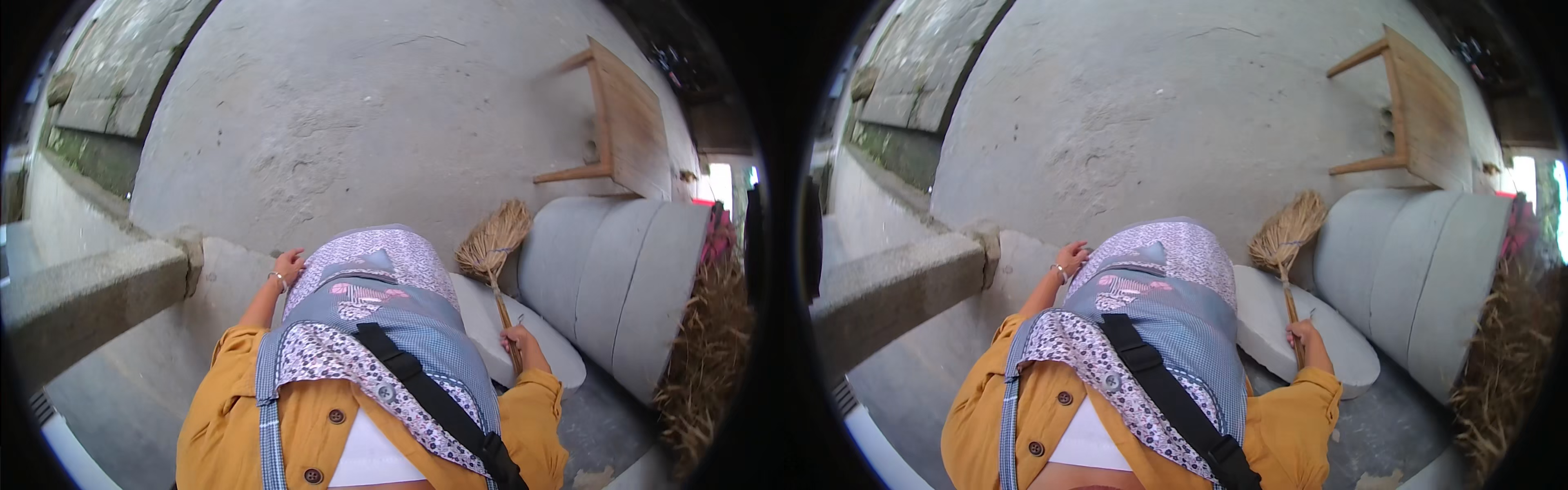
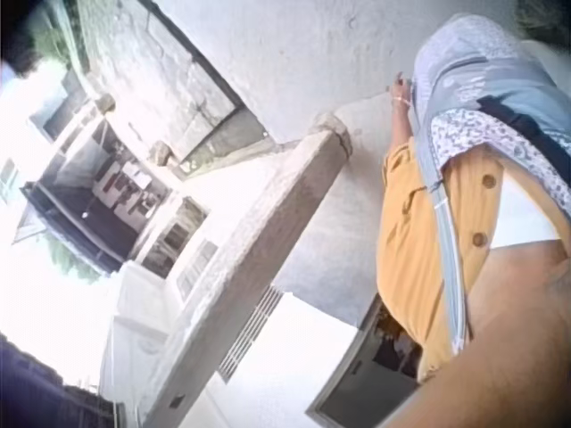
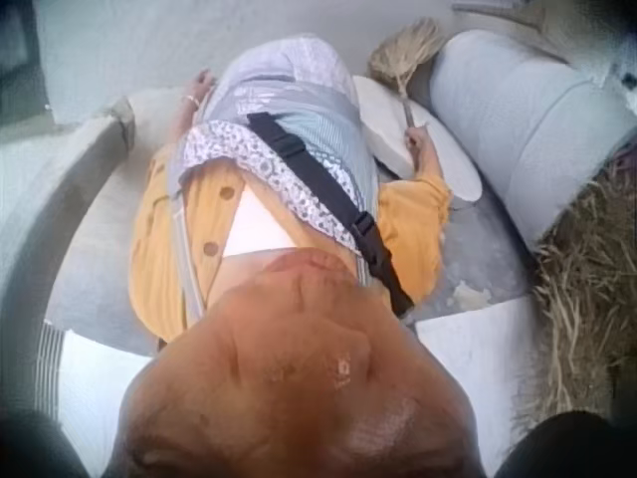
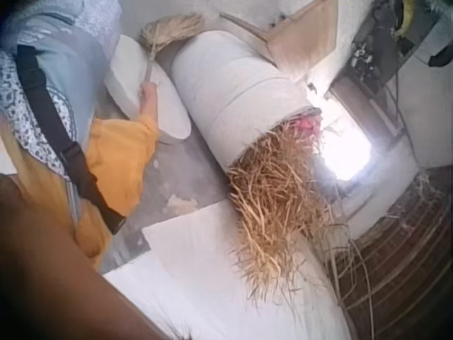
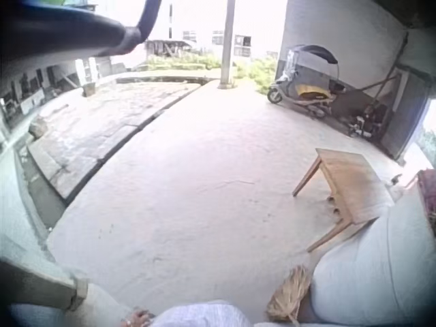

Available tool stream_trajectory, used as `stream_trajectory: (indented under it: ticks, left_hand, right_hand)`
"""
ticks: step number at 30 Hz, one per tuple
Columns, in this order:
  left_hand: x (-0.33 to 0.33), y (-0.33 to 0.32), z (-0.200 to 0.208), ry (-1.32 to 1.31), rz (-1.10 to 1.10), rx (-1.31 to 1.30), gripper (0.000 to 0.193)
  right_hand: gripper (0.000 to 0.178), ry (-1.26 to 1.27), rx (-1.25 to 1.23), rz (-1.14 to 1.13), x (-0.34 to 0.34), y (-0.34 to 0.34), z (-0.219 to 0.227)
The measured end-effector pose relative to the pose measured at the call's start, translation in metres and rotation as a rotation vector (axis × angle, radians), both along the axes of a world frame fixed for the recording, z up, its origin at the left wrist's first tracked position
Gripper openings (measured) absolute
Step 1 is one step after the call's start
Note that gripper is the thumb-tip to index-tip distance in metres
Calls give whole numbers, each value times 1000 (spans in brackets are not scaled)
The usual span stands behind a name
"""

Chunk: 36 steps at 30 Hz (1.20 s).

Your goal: The person sweeps a concrete outdoor area using a traditional straw broom. They move a pink plastic chair to access the space underneath and continue sweeping around various objects including a scooter and concrete blocks.

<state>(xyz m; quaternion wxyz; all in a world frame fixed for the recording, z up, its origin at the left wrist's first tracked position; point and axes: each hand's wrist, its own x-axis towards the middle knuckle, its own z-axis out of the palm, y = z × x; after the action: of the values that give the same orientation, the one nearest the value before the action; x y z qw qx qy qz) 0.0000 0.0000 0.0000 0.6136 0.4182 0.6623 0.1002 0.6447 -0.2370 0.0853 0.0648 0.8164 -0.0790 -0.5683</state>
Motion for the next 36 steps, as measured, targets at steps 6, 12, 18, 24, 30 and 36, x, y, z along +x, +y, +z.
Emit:
stream_trajectory:
  ticks: [6,12,18,24,30,36]
  left_hand:
    - [0,-32,18,162,56,98,33]
    - [5,-118,-22,250,332,120,33]
    - [39,-64,-3,-7,644,203,28]
    - [54,-5,73,-1304,1402,-271,55]
    - [4,1,83,-658,2555,320,22]
    - [-102,-148,44,-452,2648,504,28]
  right_hand:
    - [15,-14,190,469,-128,143,115]
    - [26,41,365,1054,-144,206,73]
    - [31,268,679,1772,-239,293,41]
    - [19,578,717,2245,-441,347,58]
    - [39,1158,859,2488,-575,339,77]
    - [85,1603,-150,2335,-679,308,113]
